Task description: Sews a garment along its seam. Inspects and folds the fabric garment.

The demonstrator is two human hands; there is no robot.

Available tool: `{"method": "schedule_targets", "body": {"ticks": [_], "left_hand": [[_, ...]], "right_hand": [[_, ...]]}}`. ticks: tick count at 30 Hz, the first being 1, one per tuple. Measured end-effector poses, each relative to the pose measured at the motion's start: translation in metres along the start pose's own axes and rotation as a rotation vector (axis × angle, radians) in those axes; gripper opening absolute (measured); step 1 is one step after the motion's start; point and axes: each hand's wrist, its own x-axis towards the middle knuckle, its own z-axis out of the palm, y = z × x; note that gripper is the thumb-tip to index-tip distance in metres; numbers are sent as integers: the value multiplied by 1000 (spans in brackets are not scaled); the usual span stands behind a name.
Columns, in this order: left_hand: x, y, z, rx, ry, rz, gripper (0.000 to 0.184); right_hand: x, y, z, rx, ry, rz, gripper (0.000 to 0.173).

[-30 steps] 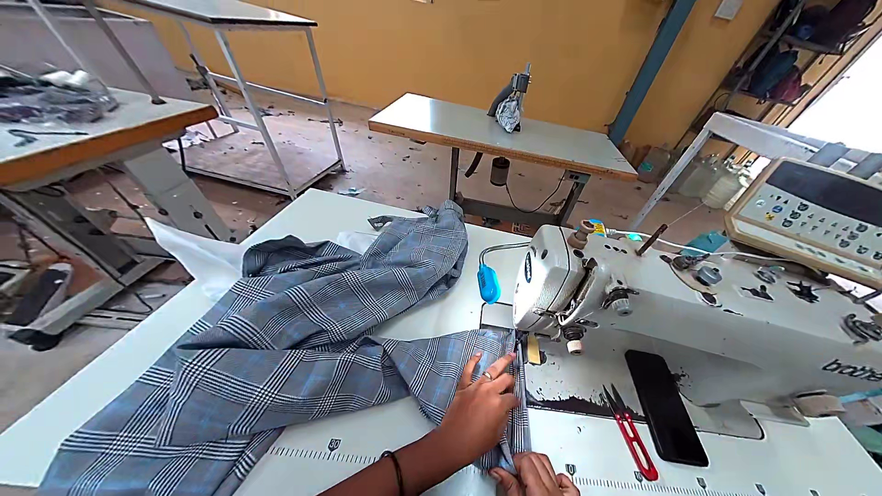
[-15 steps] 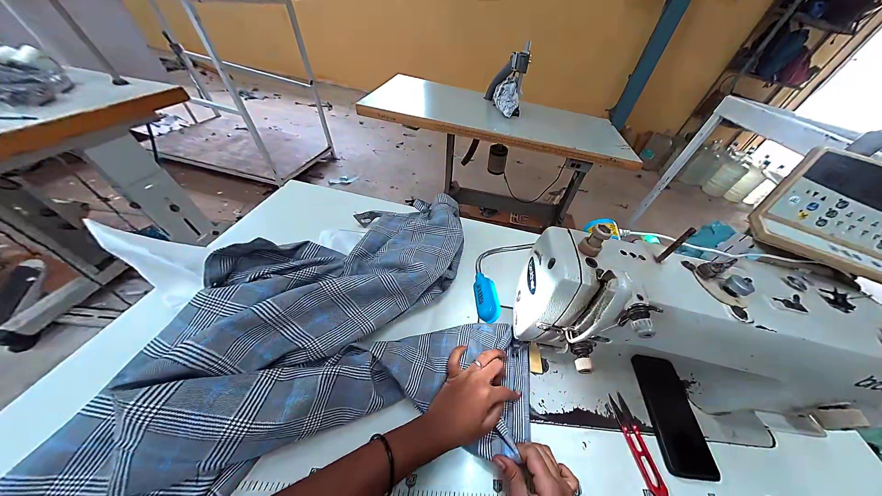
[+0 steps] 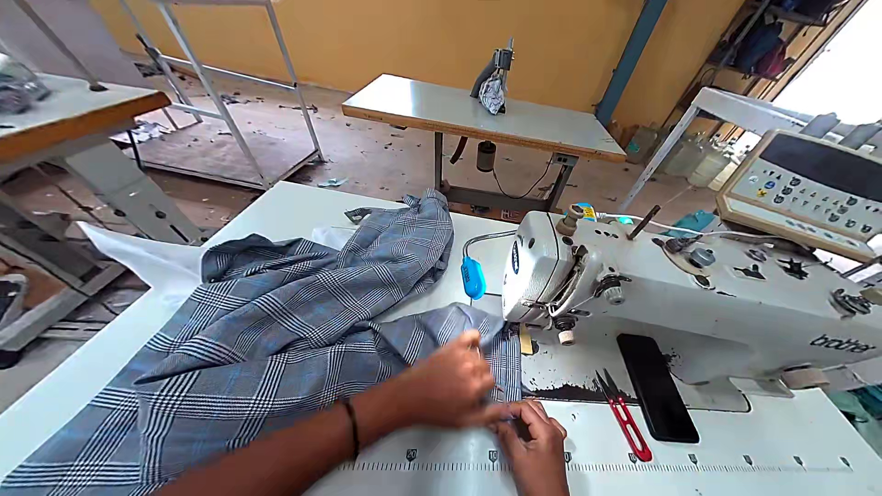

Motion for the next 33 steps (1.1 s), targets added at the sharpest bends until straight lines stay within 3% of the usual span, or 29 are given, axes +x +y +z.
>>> {"method": "schedule_targets", "body": {"ticks": [3,6,10,14,17,22,29,33], "left_hand": [[-6,50,1,-147,11,-33,42],[-4,46,23,-110,183,-179,37],[3,44,37,-53,81,-344,35],[5,47,48,-63,106,-454,36],[2,46,52,-105,146,-472,36],[10,34,38,-295,-39,-548,41],[18,14,37,-302,-61,-582,45],[16,10,46,-201,10,-514,42]], "right_hand": [[-13,-11,-7,-23,-79,-58,13],[-26,-18,-9,-112,-92,-123,15],[-34,-24,-14,-208,-103,-94,20],[-32,-28,-18,-219,-130,-43,20],[-30,-27,-16,-187,-123,-20,20],[-21,-19,-11,-153,-95,-30,20],[-1,-5,-2,-111,-53,-49,18],[7,-2,0,-124,-51,-79,19]]}}
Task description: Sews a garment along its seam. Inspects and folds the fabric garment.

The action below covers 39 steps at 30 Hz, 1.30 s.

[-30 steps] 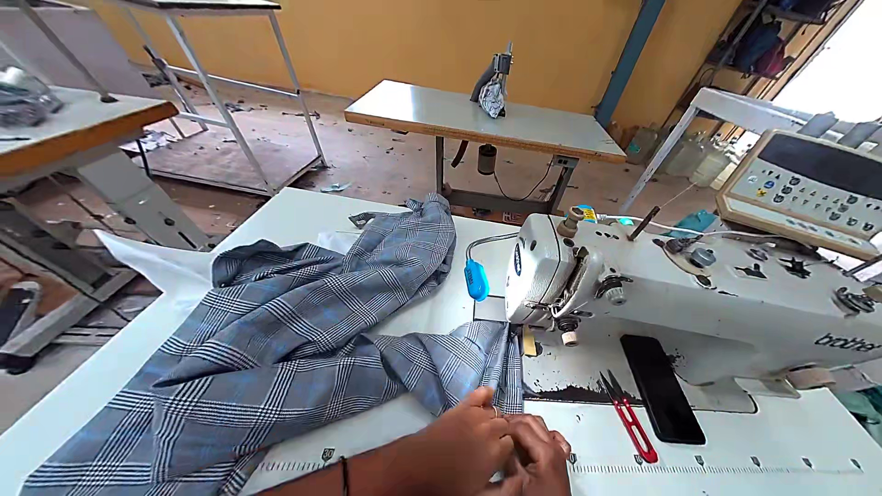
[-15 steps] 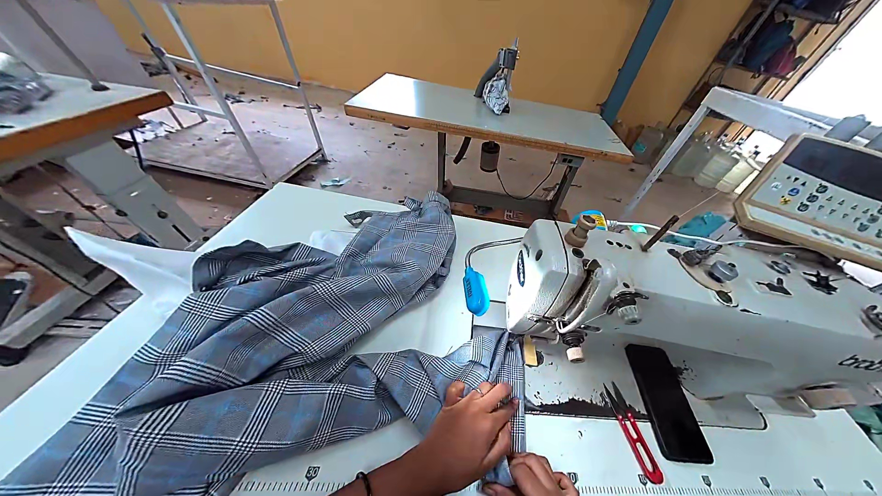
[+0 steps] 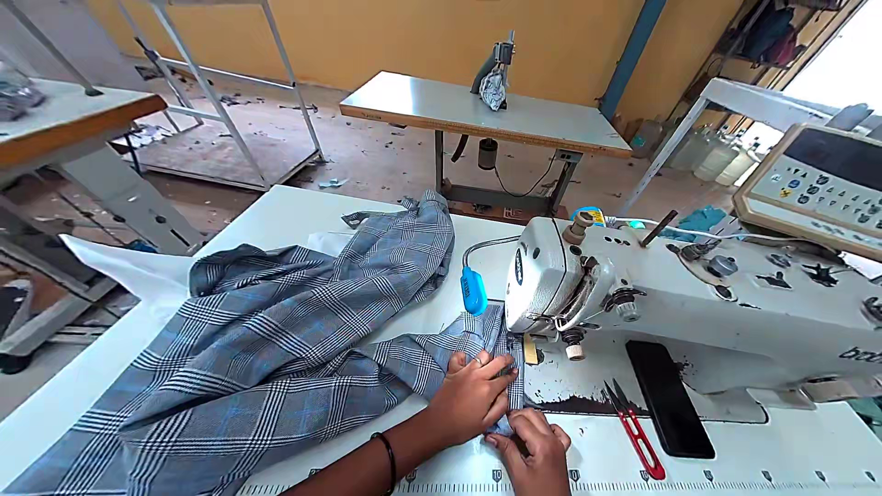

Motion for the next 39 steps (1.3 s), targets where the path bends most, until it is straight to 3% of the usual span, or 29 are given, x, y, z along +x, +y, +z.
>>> {"method": "schedule_targets", "body": {"ticks": [3,9,34,39], "left_hand": [[-2,2,5,36,69,0,40],[4,0,-2,-43,-44,-96,44],[23,-16,0,-37,-104,-139,44],[23,-19,2,5,-36,-102,44]], "right_hand": [[0,0,0,-1,-6,1,18],[5,5,3,23,20,23,18],[23,14,7,39,37,101,22],[25,16,11,19,58,83,22]]}}
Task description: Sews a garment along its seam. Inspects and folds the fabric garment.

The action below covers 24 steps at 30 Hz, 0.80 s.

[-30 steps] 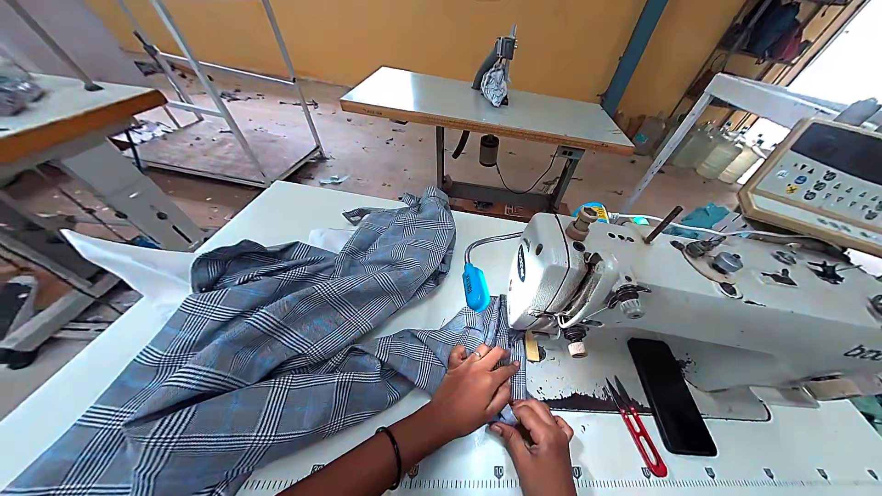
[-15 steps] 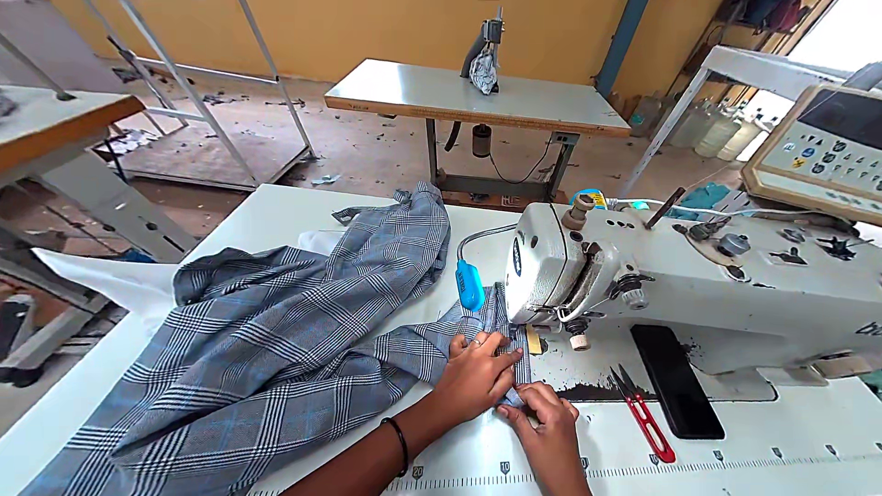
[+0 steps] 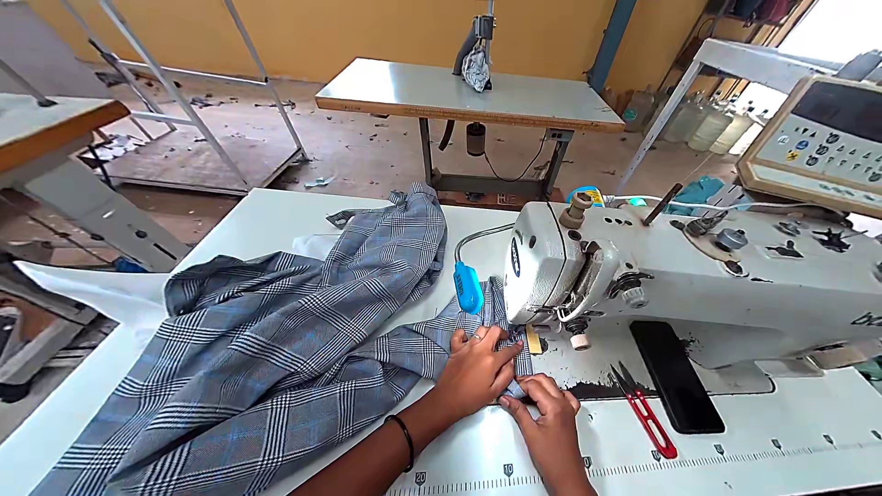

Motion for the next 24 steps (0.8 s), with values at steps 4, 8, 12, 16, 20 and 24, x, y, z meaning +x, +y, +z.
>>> {"method": "schedule_targets", "body": {"ticks": [4,8,12,16,20,24], "left_hand": [[-2,0,4,17,59,28,42],[-2,1,1,-7,45,5,44],[-4,4,-1,-24,44,7,42],[-7,-1,6,-81,228,90,30],[-6,-10,16,-279,550,82,25],[-5,-15,1,-462,763,-80,23]], "right_hand": [[-3,3,4,-21,33,-36,23],[-3,3,5,-29,50,-37,23],[-5,1,4,-24,43,-30,22],[-6,2,3,-26,51,-36,21],[-7,5,6,-27,58,-52,25],[-5,6,6,-32,63,-71,26]]}}
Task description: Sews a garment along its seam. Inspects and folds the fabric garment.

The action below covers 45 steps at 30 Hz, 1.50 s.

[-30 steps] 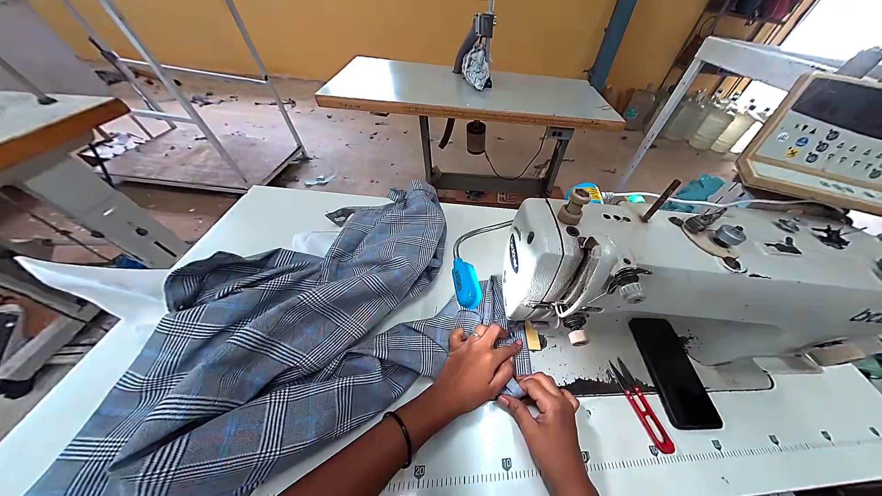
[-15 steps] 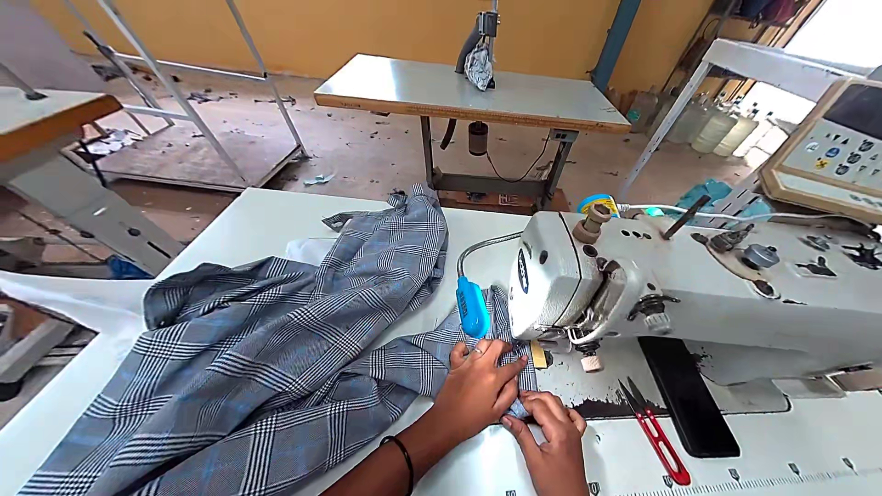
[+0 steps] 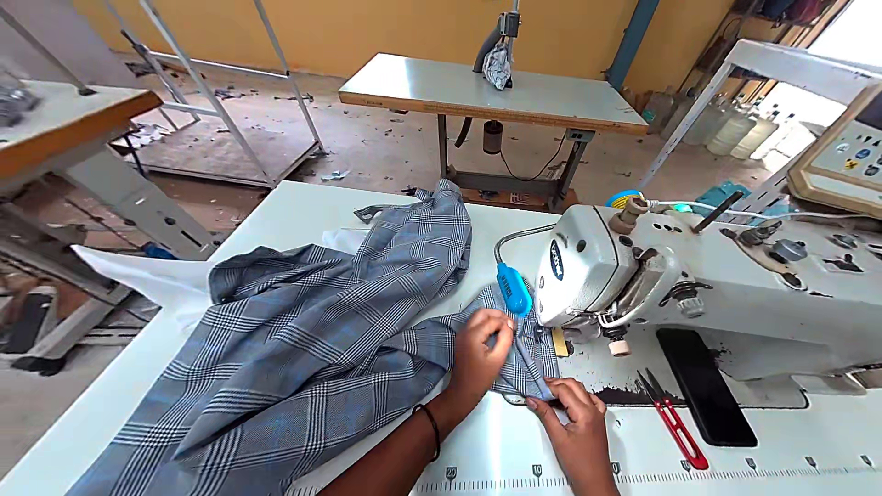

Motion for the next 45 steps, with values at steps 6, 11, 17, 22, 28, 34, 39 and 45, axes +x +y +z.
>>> {"method": "schedule_targets", "body": {"ticks": [6,11,17,22,28,34,39,45], "left_hand": [[7,-7,-9,31,-242,-96,25],[0,37,-55,295,-920,-161,87],[-62,65,-150,281,-1105,-14,31],[-43,65,-117,514,-704,82,58],[-1,66,-84,813,-909,-230,31],[12,125,-159,812,-1595,-235,16],[55,125,-243,799,-900,179,33],[150,111,-274,643,38,-123,49]], "right_hand": [[3,1,1,23,-26,16,23],[-2,-25,-24,198,-293,175,16],[-9,-70,-64,343,-349,260,9],[0,-58,-28,461,-204,278,9],[-11,-58,-29,385,-187,331,21],[-26,-59,-34,344,-277,383,26],[-52,-72,-30,396,-246,300,17],[-96,-86,-41,468,-615,95,18]]}}
